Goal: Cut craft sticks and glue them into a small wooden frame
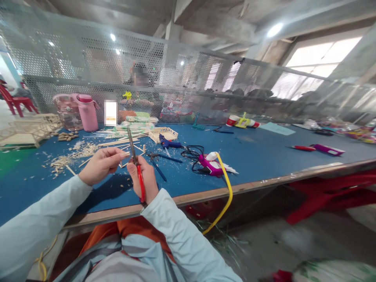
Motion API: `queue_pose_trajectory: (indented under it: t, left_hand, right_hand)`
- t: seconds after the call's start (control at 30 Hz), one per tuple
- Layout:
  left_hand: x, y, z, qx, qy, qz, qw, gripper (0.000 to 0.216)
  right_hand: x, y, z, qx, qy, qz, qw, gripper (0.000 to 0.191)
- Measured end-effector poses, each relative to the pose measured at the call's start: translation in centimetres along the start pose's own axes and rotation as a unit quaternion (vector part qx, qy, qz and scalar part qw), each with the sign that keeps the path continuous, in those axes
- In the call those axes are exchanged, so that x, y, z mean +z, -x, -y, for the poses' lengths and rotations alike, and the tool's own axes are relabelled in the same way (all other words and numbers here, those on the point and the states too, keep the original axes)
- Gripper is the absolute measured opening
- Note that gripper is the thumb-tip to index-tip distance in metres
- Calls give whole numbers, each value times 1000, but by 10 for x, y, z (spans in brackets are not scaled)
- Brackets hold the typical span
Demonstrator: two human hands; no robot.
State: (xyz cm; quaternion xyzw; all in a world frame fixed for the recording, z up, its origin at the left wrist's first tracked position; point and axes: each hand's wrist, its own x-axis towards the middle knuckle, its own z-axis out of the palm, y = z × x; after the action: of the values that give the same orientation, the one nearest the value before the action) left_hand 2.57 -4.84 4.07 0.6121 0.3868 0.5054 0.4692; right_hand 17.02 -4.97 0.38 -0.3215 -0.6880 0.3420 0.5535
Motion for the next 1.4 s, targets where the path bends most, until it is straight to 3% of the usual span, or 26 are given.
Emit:
queue_pose_trajectory:
  t: [0.13,0.37,0.57,0.7,0.93,1.0,1.17,1.4]
  left_hand:
    - [1,1,3,24,-73,21,997,30]
    - [0,2,6,62,-123,34,990,30]
    - [0,2,4,32,-87,71,993,32]
    - [-2,0,4,22,-64,44,997,33]
    - [-4,-2,2,-46,148,-15,988,48]
    - [-4,-3,3,-45,124,-24,991,46]
    - [-5,-3,6,2,-52,-21,998,35]
    - [-2,-1,9,30,-131,-12,991,29]
  right_hand:
    - [0,-14,11,40,-130,-56,989,33]
    - [-8,-25,20,1,-103,-67,992,31]
    - [-5,-23,15,-14,-123,-54,991,32]
    - [-5,-35,18,-17,-129,-31,991,32]
    - [-10,-51,13,-3,-198,-35,979,32]
    - [-11,-51,7,4,-215,-38,976,33]
    - [-9,-49,1,22,-214,-41,976,34]
    - [-4,-43,8,22,-141,-3,990,28]
